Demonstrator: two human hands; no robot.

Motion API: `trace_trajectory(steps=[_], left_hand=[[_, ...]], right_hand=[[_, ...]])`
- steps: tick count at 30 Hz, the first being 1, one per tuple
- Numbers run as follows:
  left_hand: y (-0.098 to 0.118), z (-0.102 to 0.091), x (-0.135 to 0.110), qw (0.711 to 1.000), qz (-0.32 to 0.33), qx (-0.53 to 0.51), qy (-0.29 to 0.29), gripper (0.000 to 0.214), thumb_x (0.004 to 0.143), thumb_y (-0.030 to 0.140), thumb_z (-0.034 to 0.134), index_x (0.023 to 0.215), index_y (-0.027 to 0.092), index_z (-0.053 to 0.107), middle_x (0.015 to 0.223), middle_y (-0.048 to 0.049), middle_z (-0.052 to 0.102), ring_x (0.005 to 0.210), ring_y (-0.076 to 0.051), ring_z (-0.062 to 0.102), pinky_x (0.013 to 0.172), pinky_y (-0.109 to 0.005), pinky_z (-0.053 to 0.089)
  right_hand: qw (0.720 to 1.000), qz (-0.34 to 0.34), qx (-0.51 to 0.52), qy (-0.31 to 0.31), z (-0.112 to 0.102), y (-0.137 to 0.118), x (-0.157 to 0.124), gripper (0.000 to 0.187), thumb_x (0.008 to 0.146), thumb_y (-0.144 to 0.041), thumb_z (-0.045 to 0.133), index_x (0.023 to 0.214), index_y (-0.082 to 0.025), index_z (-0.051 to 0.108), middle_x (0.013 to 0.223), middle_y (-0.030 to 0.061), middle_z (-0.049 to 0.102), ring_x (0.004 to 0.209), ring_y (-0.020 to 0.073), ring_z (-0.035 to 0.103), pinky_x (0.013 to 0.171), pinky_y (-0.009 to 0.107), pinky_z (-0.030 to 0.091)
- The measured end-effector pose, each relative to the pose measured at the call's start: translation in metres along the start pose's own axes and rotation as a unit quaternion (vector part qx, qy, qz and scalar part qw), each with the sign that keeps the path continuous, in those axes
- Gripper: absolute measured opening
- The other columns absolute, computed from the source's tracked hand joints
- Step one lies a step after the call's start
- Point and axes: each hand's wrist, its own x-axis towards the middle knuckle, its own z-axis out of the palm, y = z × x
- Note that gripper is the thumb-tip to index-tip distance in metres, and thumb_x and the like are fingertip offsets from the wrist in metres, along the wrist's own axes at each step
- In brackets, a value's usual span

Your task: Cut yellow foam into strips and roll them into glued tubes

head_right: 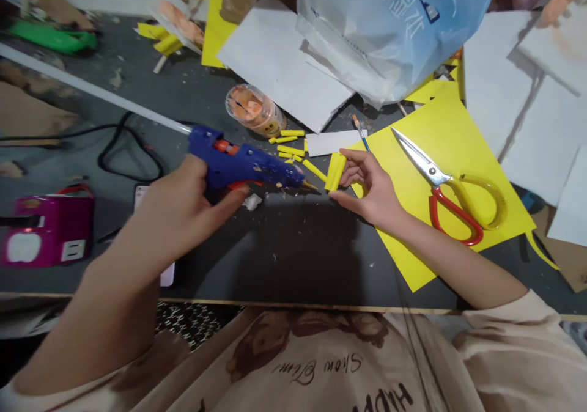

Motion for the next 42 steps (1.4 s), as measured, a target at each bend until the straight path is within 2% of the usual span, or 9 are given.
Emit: trace_trajectory(steps=[5,9,14,19,23,26,28,31,42], left_hand=[[-0.020,-0.016,0.011,0.993,-0.091,0.065,0.049,0.072,0.067,0.025,0.075,0.130,0.012,0.042,0.108,-0.0076,0.064,0.098,-0.026,0.064,0.081,-0.029,0.047],[-0.043,-0.032,0.030,0.974,-0.176,0.141,0.005,0.050,0.070,0.030,0.074,0.110,0.010,0.053,0.090,-0.0039,0.064,0.085,-0.025,0.064,0.077,-0.035,0.049],[-0.072,-0.025,0.061,0.976,-0.144,0.151,-0.055,0.027,0.076,0.029,0.069,0.091,0.010,0.056,0.086,-0.0015,0.062,0.074,-0.013,0.055,0.079,-0.033,0.048],[-0.081,-0.021,0.065,0.989,-0.087,0.118,-0.015,0.045,0.086,0.039,0.053,0.117,0.007,0.052,0.110,-0.0097,0.062,0.095,-0.019,0.057,0.089,-0.037,0.046],[-0.043,-0.028,0.037,0.989,-0.104,0.068,0.084,0.043,0.082,0.040,0.055,0.115,0.012,0.054,0.113,-0.0107,0.062,0.112,-0.030,0.053,0.096,-0.049,0.041],[0.010,-0.011,0.024,0.972,-0.018,-0.225,0.068,0.040,0.081,0.032,0.055,0.118,0.017,0.049,0.102,-0.0071,0.065,0.091,-0.018,0.061,0.085,-0.037,0.048],[0.043,0.012,0.026,0.889,0.044,-0.453,-0.053,0.055,0.073,0.029,0.064,0.122,0.020,0.042,0.099,-0.0056,0.063,0.081,-0.014,0.062,0.072,-0.028,0.051],[0.075,0.044,0.037,0.796,0.062,-0.595,-0.094,0.071,0.064,0.028,0.074,0.124,0.022,0.036,0.094,-0.0014,0.056,0.075,-0.011,0.059,0.062,-0.022,0.048],[0.086,0.057,0.046,0.769,0.075,-0.631,-0.073,0.065,0.063,0.017,0.073,0.119,0.024,0.039,0.066,0.0086,0.046,0.059,-0.008,0.050,0.055,-0.020,0.038]], right_hand=[[1.000,-0.004,0.006,0.003,0.000,0.001,0.001,0.055,0.067,-0.021,0.076,0.114,-0.024,0.049,0.088,-0.0012,0.054,0.075,0.0116,0.056,0.071,0.029,0.051],[1.000,0.000,-0.003,0.000,-0.001,0.000,0.002,0.055,0.066,-0.022,0.076,0.114,-0.023,0.049,0.088,-0.0010,0.055,0.074,0.0117,0.056,0.071,0.030,0.051],[1.000,0.004,-0.008,-0.002,0.000,0.000,0.003,0.054,0.066,-0.024,0.075,0.113,-0.023,0.049,0.088,-0.0007,0.055,0.074,0.0118,0.055,0.071,0.031,0.051],[1.000,-0.004,-0.002,0.001,0.000,-0.001,0.003,0.054,0.066,-0.022,0.075,0.113,-0.023,0.049,0.088,-0.0011,0.054,0.073,0.0114,0.055,0.071,0.030,0.051],[1.000,0.005,-0.015,-0.006,0.000,-0.002,0.001,0.054,0.067,-0.024,0.075,0.114,-0.023,0.049,0.089,-0.0003,0.054,0.075,0.0123,0.056,0.071,0.031,0.052],[1.000,-0.003,-0.012,-0.005,0.000,-0.001,0.000,0.054,0.067,-0.024,0.075,0.114,-0.023,0.049,0.088,-0.0003,0.054,0.075,0.0125,0.057,0.071,0.031,0.052],[1.000,-0.014,-0.006,0.000,0.001,-0.001,-0.001,0.054,0.067,-0.024,0.075,0.114,-0.024,0.049,0.088,-0.0007,0.055,0.075,0.0127,0.057,0.071,0.031,0.052],[1.000,-0.030,-0.004,0.007,0.002,-0.001,-0.002,0.053,0.067,-0.023,0.074,0.114,-0.025,0.049,0.091,-0.0003,0.057,0.079,0.0134,0.059,0.071,0.031,0.051],[0.990,-0.088,-0.106,0.022,0.003,0.006,-0.006,0.051,0.071,-0.021,0.069,0.116,-0.029,0.046,0.101,0.0025,0.054,0.086,0.0164,0.059,0.075,0.034,0.052]])
